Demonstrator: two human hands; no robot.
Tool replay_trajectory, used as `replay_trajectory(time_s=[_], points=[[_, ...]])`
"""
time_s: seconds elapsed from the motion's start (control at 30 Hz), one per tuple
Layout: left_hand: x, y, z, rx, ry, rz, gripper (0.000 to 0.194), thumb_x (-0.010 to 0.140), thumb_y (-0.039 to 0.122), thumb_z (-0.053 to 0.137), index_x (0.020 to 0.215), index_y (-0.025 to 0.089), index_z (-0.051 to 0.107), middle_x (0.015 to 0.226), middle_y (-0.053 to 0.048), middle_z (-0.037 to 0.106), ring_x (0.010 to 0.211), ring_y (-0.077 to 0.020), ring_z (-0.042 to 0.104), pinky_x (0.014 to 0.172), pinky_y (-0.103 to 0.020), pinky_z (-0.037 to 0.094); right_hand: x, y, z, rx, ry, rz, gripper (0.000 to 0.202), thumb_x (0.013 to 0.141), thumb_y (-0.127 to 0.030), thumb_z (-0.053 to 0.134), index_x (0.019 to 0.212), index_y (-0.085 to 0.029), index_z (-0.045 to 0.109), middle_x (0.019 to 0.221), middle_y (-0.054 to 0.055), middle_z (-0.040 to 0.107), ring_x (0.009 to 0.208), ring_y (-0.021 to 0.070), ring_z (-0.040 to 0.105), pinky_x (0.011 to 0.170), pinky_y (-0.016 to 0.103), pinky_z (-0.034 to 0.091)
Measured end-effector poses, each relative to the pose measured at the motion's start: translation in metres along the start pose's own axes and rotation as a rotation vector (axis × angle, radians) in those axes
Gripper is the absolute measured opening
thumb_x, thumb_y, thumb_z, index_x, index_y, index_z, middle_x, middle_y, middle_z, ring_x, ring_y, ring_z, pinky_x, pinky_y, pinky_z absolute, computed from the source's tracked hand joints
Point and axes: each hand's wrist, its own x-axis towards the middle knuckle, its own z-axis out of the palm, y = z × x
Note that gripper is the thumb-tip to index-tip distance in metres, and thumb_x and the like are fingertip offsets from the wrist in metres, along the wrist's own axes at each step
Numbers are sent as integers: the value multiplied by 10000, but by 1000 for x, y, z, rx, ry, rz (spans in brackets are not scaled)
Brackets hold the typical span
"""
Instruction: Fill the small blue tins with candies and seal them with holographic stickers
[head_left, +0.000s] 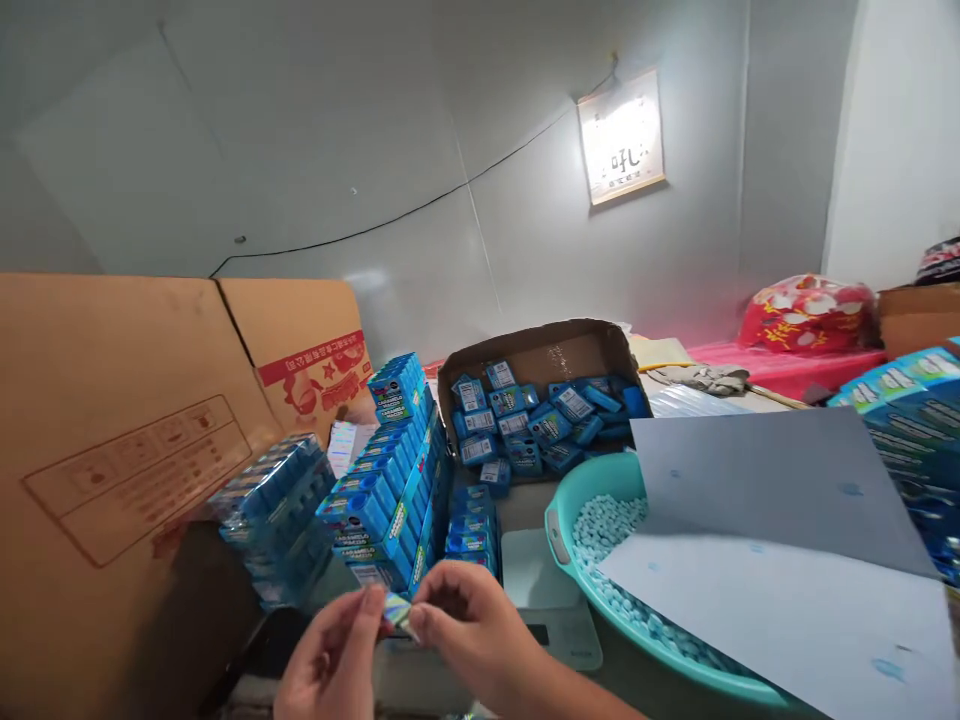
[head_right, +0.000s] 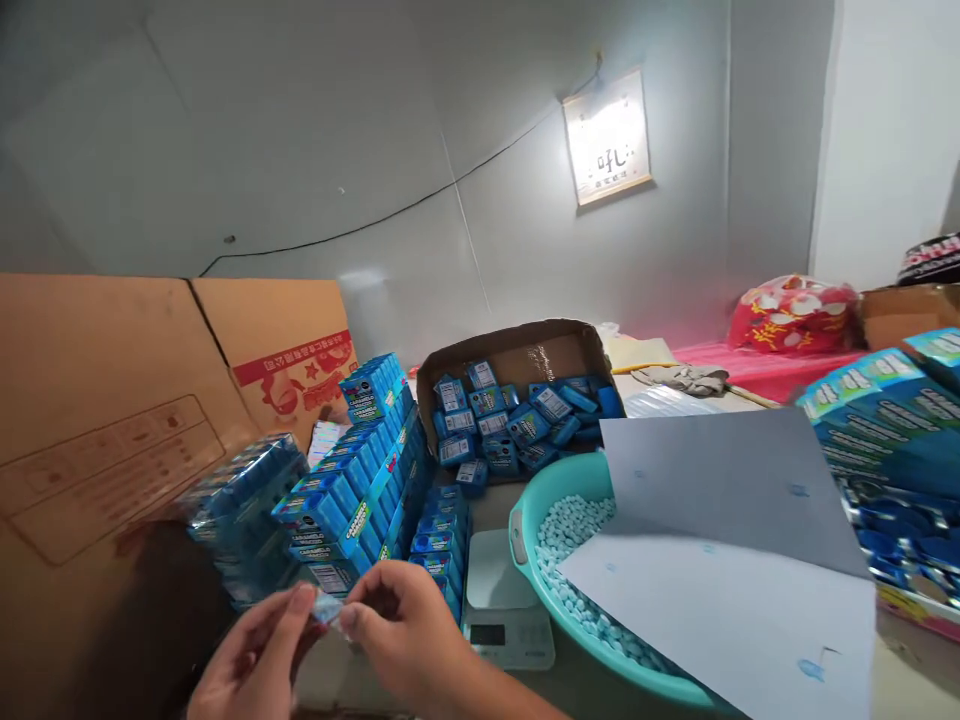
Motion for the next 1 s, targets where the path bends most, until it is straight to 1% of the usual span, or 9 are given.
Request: replay_trajectory(time_s=[0.13,0.23,0.33,0.43,0.57,0.73,0.83,0.93,1.0], points=[[54,41,-3,200,-45,204,510,624,628,779,876,189,713,862,-52,753,855,-263,689,761,-333,542,52,-20,12,-137,-74,-131,168,831,-294,668,931,-165,629,695,-29,556,622,110,486,566,230,354],[92,60,6,466,-29,399,410,705,597,695,838,210,722,1003,-68,750,992,-296,663,949,-403,480,94,-25,11,-242,-59,-191,258,857,-208,640,1113,-179,631,764,-27,571,654,114,501,594,238,383],[126,56,17,479,-45,454,379,688,562,695,771,192,722,1272,-107,671,1159,-316,606,1075,-412,401,128,-19,9,-255,-59,-142,287,865,-148,610,1150,-176,606,751,-33,544,628,117,514,567,240,406],[149,37,20,455,-61,388,403,677,552,696,782,165,733,1312,-141,650,1171,-330,602,1067,-420,408,146,-12,9,-230,-70,-75,316,862,-116,582,1173,-169,574,710,-49,523,551,113,517,503,232,419],[160,21,13,404,-78,288,442,693,554,669,848,148,743,1263,-148,687,1148,-337,623,1004,-432,449,155,-8,13,-217,-88,-36,415,811,-112,648,1213,-166,564,678,-59,549,523,109,522,476,216,437],[160,25,8,323,-104,203,392,580,522,746,751,170,739,1242,-127,699,1146,-358,626,1017,-447,440,160,-3,12,-193,-139,0,356,760,-129,689,1111,-143,637,675,-38,572,535,122,544,479,231,470],[158,26,9,251,-120,147,382,557,483,763,768,165,734,1105,-121,741,1059,-340,667,957,-432,481,160,5,13,-129,-132,-21,346,765,-202,689,1103,-152,635,706,-28,576,591,139,559,496,248,496],[157,22,12,177,-102,95,448,540,415,784,891,148,708,1004,-120,744,929,-304,701,827,-401,534,155,15,19,-47,-81,-77,380,747,-314,717,1085,-172,615,683,-43,543,599,136,537,503,243,476],[156,19,13,131,-60,69,577,534,334,797,1057,145,646,1023,-120,728,880,-270,707,765,-370,549,152,21,23,-2,-25,-130,361,725,-403,742,979,-183,610,648,-54,516,576,119,499,518,229,432]])
